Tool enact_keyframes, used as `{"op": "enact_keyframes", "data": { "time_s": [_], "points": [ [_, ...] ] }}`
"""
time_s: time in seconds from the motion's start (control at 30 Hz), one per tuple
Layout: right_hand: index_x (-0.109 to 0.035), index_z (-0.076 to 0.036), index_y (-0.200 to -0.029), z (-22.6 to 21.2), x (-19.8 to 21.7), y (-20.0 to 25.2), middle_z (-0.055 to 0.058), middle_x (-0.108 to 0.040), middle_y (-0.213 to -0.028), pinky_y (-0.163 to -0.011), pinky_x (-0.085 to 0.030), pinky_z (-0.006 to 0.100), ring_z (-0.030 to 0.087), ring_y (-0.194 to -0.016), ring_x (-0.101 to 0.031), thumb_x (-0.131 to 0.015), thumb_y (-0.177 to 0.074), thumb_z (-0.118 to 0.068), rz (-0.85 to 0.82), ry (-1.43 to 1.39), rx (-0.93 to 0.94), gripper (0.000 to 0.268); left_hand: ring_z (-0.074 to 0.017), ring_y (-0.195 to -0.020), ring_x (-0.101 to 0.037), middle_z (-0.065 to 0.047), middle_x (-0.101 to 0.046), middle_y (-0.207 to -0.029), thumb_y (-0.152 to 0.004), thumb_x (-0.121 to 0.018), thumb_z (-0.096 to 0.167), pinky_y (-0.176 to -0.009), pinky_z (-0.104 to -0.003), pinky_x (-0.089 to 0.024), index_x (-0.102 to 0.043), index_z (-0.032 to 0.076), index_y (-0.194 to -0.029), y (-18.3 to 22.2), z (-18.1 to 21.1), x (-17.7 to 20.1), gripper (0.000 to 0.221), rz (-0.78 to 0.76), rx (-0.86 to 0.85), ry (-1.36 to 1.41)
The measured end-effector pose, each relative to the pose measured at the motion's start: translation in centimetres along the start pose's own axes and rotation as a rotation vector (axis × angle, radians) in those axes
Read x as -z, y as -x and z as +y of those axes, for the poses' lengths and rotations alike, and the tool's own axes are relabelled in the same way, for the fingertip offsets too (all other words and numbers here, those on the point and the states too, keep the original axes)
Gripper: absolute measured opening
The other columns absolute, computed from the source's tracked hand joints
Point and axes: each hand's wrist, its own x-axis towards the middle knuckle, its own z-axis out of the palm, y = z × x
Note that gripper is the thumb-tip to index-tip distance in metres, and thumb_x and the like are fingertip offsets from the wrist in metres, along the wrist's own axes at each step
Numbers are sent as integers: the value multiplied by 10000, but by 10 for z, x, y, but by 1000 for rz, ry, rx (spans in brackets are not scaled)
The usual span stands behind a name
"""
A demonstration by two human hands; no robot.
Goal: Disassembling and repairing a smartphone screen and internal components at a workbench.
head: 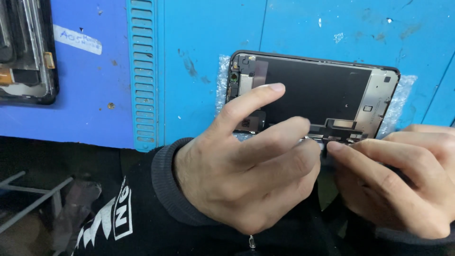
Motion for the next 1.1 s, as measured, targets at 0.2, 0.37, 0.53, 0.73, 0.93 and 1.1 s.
{"op": "enact_keyframes", "data": {
  "time_s": [0.2,0.37,0.53,0.73,0.93,1.1],
  "points": [
    [-762,-46,-1116,5,0,4,104,-678,-958,-605,-516,394,254,-733,-647,-874,-712,-8,-44,-12,33,420,-200,-1161,-529,-21,-603,-1111,-925,-655,48,-1099,-496,-462,-731,37,-994,6,1,-3,103,6,-24,-39],
    [-674,6,-1181,3,-11,15,97,-660,-939,-607,-497,335,219,-704,-657,-796,-815,34,95,-63,-79,387,-206,-1165,-511,-29,-585,-1107,-935,-638,30,-1081,-466,-473,-699,28,-957,9,1,-4,65,20,-39,-83],
    [-679,30,-1211,-6,-4,-15,153,-689,-920,-603,-515,325,240,-720,-694,-778,-848,59,87,-86,-148,377,-215,-1148,-510,-42,-569,-1081,-912,-631,39,-1060,-442,-480,-678,24,-923,9,-1,-3,51,40,-54,-105],
    [-691,43,-1109,-13,2,-22,178,-711,-876,-561,-523,313,202,-662,-689,-789,-775,103,-65,-180,-185,354,-213,-1121,-513,-42,-563,-1062,-908,-628,41,-1035,-436,-479,-682,22,-914,11,0,-4,58,66,-58,-78],
    [-718,-64,-1160,-14,-8,5,91,-671,-1033,-715,-526,351,243,-834,-675,-844,-848,9,22,49,-166,344,-205,-1110,-528,-30,-559,-1028,-907,-643,32,-1055,-444,-474,-678,19,-867,14,-1,-7,55,75,-41,-70],
    [-717,-60,-1144,-5,-15,12,74,-678,-1037,-739,-542,352,211,-878,-680,-874,-839,-11,65,10,-120,347,-216,-1136,-528,-30,-569,-1071,-938,-652,-25,-1098,-470,-458,-709,-4,-914,17,2,-12,65,101,-11,-9]
  ]
}}
